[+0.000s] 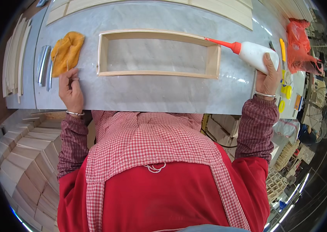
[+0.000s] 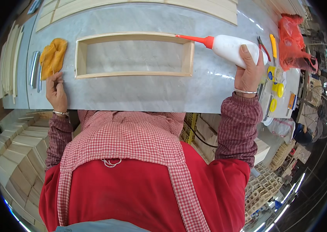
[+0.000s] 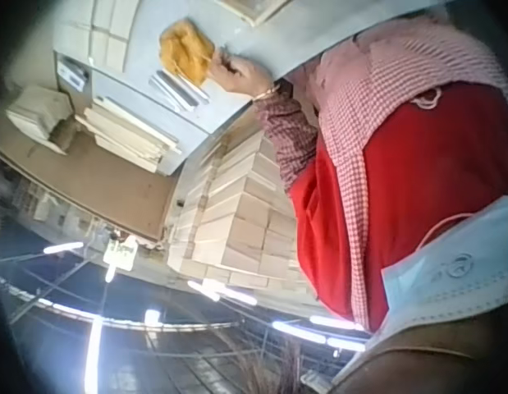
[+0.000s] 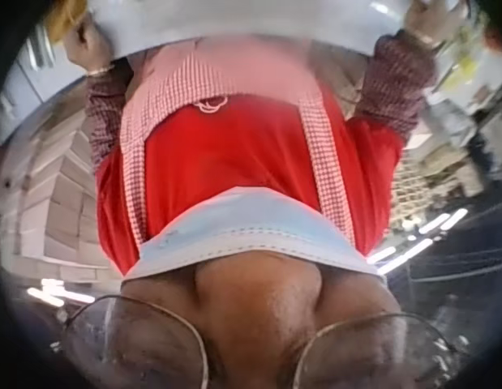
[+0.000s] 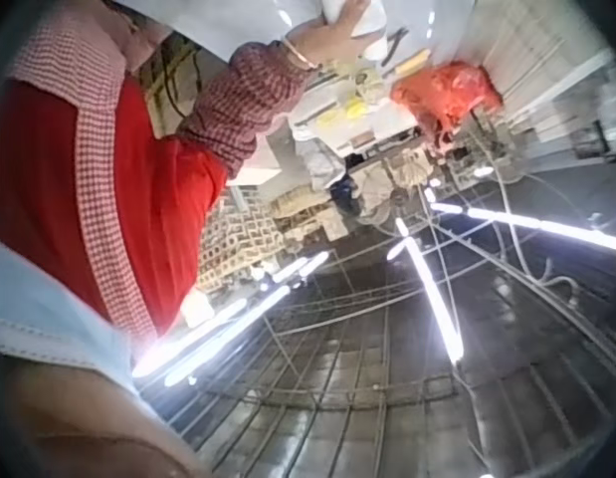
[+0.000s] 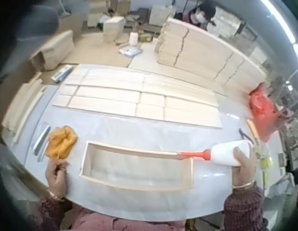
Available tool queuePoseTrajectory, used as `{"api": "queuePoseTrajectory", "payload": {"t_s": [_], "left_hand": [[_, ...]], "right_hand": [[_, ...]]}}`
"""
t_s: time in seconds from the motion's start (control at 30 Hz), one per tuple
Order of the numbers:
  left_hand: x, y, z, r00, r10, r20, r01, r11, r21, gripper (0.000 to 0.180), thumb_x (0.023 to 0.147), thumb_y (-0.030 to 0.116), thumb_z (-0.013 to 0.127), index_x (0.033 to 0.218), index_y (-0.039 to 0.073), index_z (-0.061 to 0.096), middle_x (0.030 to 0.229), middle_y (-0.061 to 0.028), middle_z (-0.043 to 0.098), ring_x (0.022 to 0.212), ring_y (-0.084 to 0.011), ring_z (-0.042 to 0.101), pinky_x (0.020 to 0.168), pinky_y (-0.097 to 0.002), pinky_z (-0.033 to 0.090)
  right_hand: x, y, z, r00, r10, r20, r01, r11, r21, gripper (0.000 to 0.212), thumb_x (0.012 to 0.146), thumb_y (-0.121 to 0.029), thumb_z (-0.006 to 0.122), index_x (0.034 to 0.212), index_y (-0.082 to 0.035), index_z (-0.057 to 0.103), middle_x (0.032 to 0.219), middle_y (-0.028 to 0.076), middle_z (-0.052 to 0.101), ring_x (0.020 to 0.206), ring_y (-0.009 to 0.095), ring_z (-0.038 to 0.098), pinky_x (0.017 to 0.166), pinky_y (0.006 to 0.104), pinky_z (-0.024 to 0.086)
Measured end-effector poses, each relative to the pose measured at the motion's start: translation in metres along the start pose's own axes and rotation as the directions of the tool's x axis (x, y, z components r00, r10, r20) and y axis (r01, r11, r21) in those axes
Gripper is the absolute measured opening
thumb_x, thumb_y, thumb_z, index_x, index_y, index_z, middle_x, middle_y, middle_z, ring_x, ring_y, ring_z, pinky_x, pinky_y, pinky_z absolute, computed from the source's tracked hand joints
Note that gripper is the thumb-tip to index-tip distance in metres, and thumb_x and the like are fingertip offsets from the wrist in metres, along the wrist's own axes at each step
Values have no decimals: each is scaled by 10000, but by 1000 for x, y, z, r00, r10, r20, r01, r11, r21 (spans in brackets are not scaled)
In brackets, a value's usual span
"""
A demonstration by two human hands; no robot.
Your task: Assembling wooden boxes by applying glue to wooden panels and securing them using a pneumatic nail gun.
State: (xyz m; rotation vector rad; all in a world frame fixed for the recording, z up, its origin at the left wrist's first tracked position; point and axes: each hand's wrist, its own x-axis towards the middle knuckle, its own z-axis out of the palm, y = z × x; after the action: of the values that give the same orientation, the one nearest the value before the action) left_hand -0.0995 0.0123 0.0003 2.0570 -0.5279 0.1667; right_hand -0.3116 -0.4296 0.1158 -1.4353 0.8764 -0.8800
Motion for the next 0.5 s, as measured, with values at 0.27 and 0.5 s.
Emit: {"api": "queuePoseTrajectory", "payload": {"t_s": [0.27, 0.5], "left_hand": [[-1, -3, -4, 1000, -8, 18, 7, 999, 49, 276, 795, -95, 447, 1005, 1, 599, 891, -38, 547, 746, -131, 496, 733, -218, 415], [-2, -1, 0, 1000, -10, 5, 9, 997, 75, 266, 803, -91, 447, 1002, 3, 597, 897, -37, 555, 756, -127, 500, 743, -217, 419]], "right_hand": [[3, 3, -30, 998, -20, -53, 22, 999, 33, 438, 781, -95, 700, 1156, 21, 505, 1057, 145, 568, 930, 225, 586, 798, 256, 505], [-4, 4, -36, 998, -13, -63, 16, 999, 45, 426, 783, -81, 688, 1155, 20, 507, 1063, 142, 568, 915, 218, 587, 799, 258, 500]]}}
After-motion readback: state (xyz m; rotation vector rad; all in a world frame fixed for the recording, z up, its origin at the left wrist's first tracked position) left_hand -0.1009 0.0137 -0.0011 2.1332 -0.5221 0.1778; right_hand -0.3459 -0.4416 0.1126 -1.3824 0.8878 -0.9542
